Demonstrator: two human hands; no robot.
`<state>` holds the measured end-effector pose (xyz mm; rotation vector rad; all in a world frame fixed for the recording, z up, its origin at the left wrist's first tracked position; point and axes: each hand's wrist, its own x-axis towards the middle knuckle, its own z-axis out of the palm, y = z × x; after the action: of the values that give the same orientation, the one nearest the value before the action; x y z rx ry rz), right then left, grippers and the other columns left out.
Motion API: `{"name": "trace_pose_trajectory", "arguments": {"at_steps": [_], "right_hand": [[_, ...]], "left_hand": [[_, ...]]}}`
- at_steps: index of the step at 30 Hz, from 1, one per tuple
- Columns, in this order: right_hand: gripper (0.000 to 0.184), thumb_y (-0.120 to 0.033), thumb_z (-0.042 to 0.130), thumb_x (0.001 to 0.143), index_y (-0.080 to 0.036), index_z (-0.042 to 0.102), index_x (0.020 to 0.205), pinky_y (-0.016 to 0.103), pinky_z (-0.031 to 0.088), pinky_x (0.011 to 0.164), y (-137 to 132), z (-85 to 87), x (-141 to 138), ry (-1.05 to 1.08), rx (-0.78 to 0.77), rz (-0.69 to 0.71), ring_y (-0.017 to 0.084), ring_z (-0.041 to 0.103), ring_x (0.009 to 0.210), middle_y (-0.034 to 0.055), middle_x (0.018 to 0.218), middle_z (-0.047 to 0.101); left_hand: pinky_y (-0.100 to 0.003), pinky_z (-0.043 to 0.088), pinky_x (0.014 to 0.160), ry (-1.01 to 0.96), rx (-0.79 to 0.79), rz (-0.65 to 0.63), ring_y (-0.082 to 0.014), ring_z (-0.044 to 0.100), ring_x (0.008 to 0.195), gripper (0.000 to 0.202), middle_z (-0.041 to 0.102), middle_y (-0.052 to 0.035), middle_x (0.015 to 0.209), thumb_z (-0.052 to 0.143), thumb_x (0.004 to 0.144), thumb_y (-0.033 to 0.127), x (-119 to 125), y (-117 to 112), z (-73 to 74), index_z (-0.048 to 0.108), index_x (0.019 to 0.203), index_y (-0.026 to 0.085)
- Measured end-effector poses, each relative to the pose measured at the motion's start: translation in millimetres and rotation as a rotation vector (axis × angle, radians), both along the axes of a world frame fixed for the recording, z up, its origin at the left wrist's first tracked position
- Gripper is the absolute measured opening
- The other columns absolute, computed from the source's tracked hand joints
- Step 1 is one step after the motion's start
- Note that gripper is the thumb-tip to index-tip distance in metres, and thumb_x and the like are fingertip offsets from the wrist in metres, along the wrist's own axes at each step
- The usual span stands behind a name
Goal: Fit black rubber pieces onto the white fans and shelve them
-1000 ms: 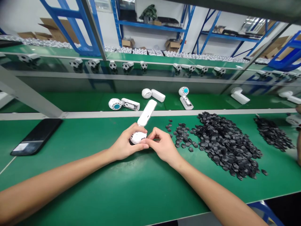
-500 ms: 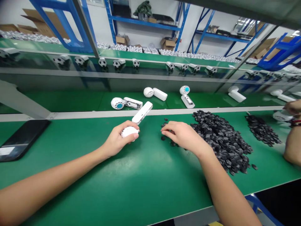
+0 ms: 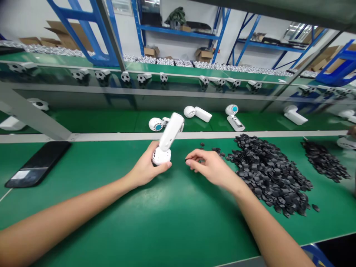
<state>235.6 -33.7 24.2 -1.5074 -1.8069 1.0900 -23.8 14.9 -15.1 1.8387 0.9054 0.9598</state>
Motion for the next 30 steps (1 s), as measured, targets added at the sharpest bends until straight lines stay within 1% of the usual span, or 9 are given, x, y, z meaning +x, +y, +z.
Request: {"name": "trace_pose_trajectory", "arguments": {"at_steps": [4,7,10,13,16,20,24,27,30], "right_hand": [[0.03,-0.049,0.079,0.087,-0.019,0.075,0.092,0.033,0.06,0.069,-3.8,-10.0,-25.6,0.311,-0.105,-0.061,0.019,0.071,0.071,0.0038,0.078,0.075],[0.031,-0.047,0.084,0.083,-0.018,0.076,0.089,0.031,0.059,0.066,-4.1,-17.4,-36.1,0.418,-0.162,-0.08,0.017,0.068,0.066,0.003,0.075,0.074],[0.029,-0.044,0.086,0.08,-0.017,0.078,0.087,0.031,0.059,0.064,-5.3,-21.0,-40.8,0.447,-0.203,-0.088,0.017,0.068,0.065,0.0031,0.073,0.074],[0.028,-0.041,0.089,0.076,-0.018,0.08,0.09,0.033,0.06,0.062,-7.8,-20.8,-44.1,0.416,-0.185,-0.143,0.019,0.068,0.064,0.0041,0.073,0.075],[0.031,-0.038,0.091,0.071,-0.02,0.08,0.094,0.034,0.059,0.059,-9.2,-20.7,-47.3,0.359,-0.12,-0.211,0.021,0.068,0.062,0.0048,0.076,0.077],[0.021,-0.036,0.084,0.078,-0.021,0.08,0.091,0.034,0.056,0.057,-9.3,-25.4,-48.9,0.302,-0.084,-0.228,0.021,0.067,0.061,0.0036,0.073,0.075],[0.015,-0.037,0.075,0.086,-0.022,0.074,0.083,0.033,0.052,0.054,-10.5,-33.7,-50.3,0.234,-0.049,-0.214,0.021,0.064,0.059,0.002,0.065,0.069],[0.022,-0.041,0.068,0.094,-0.023,0.071,0.082,0.033,0.05,0.058,-9.4,-34.1,-54.2,0.125,0.094,-0.125,0.022,0.065,0.062,0.002,0.067,0.069],[0.03,-0.043,0.053,0.104,-0.023,0.072,0.091,0.034,0.054,0.071,-2.2,-25.0,-49.0,0.062,0.223,0.033,0.022,0.07,0.075,0.0042,0.087,0.076]], "left_hand": [[-0.039,0.051,0.094,0.037,-0.001,-0.152,-0.0268,0.065,0.107,0.058,0.065,-0.0095,0.127,0.072,0.089,0.031,1.6,-1.0,0.2,0.049,0.141,0.023],[-0.038,0.051,0.093,0.037,-0.002,-0.205,-0.0268,0.065,0.108,0.06,0.065,-0.0085,0.129,0.073,0.087,0.03,1.5,-3.8,-1.0,0.048,0.141,0.024],[-0.038,0.051,0.094,0.045,0.036,-0.204,-0.0271,0.064,0.111,0.064,0.063,-0.0087,0.132,0.073,0.083,0.024,1.4,-5.3,-3.4,0.047,0.141,0.025],[-0.038,0.051,0.096,0.058,0.078,-0.229,-0.027,0.062,0.112,0.062,0.062,-0.0081,0.128,0.073,0.08,0.02,2.0,-6.0,-3.2,0.05,0.138,0.026],[-0.039,0.05,0.097,0.058,0.09,-0.231,-0.0281,0.061,0.112,0.06,0.062,-0.008,0.123,0.08,0.079,0.026,3.9,-7.0,0.9,0.055,0.134,0.025],[-0.038,0.05,0.091,0.047,0.035,-0.179,-0.0265,0.063,0.104,0.048,0.062,-0.0068,0.113,0.082,0.083,0.047,7.3,-8.4,5.3,0.061,0.12,0.023],[-0.034,0.049,0.085,0.032,0.037,-0.171,-0.0238,0.062,0.099,0.039,0.062,-0.0056,0.107,0.079,0.087,0.045,8.8,-9.0,5.2,0.064,0.114,0.022],[-0.03,0.049,0.078,-0.046,-0.052,-0.181,-0.0204,0.061,0.091,0.039,0.064,-0.0034,0.101,0.08,0.085,0.044,8.8,-7.0,4.6,0.062,0.11,0.021],[-0.025,0.048,0.065,-0.136,-0.197,-0.125,-0.0153,0.059,0.076,0.04,0.064,-0.0013,0.091,0.08,0.084,0.046,7.0,0.9,5.9,0.061,0.107,0.019]]}}
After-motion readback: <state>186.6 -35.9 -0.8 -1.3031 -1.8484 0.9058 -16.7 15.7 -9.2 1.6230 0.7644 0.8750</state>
